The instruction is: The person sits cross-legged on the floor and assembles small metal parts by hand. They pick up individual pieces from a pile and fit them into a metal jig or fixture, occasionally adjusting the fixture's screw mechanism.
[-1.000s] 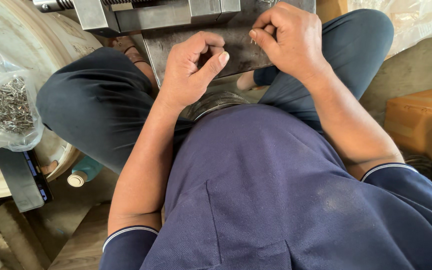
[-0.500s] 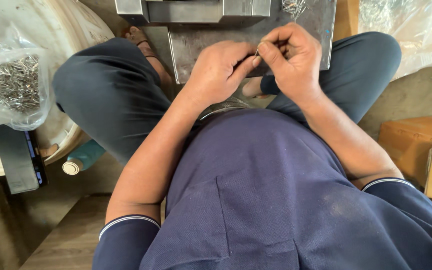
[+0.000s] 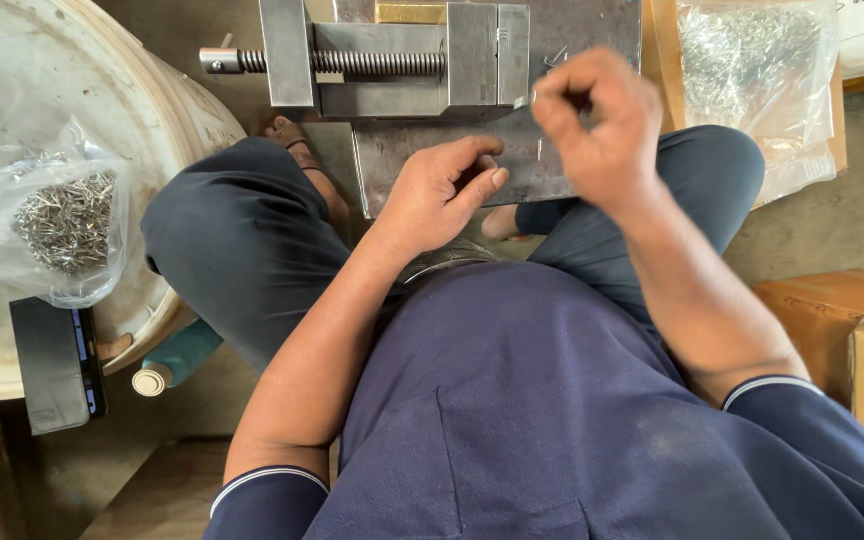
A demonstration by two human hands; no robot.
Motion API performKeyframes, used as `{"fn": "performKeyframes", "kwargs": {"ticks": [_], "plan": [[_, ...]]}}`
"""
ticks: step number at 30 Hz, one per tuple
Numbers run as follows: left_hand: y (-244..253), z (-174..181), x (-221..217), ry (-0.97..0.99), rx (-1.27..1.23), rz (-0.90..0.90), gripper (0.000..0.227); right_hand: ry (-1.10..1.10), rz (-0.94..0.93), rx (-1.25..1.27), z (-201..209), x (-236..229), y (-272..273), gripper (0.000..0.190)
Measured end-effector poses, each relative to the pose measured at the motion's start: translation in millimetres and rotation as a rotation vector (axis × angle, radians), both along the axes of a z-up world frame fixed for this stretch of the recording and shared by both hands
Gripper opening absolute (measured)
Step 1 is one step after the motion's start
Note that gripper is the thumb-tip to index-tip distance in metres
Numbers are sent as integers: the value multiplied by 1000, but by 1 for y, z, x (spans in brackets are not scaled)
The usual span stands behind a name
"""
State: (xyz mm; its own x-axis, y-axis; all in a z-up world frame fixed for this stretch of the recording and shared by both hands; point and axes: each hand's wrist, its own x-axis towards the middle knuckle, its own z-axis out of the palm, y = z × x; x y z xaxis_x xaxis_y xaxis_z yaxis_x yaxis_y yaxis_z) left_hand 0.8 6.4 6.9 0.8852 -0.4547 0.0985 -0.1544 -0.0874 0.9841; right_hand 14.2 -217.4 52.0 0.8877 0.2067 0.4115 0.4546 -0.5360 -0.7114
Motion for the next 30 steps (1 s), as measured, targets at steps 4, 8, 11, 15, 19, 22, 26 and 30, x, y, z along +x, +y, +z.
{"fn": "performKeyframes", "kwargs": {"ticks": [4,8,11,15,19,22,26,30], "plan": [[1,-1,0,-61,17,2,24,-65,47,-46,2,36,-1,8],[4,-4,2,-15,-6,-7,23,2,67,0,1,54,6,5],[4,-5,4,-13,-29,-15,23,32,82,-25,5,56,7,3],[4,-6,4,-26,-13,-17,23,-21,101,-109,9,56,9,3],[4,-5,3,-10,-28,-13,23,-128,82,-252,14,56,12,3],[3,-4,2,-3,-23,-16,22,-188,91,-290,15,47,4,7],[4,-6,12,-196,18,1,22,-88,16,-238,1,29,-22,6],[3,-19,1,-90,-87,-21,21,238,-5,-101,-34,-11,-47,6]]}}
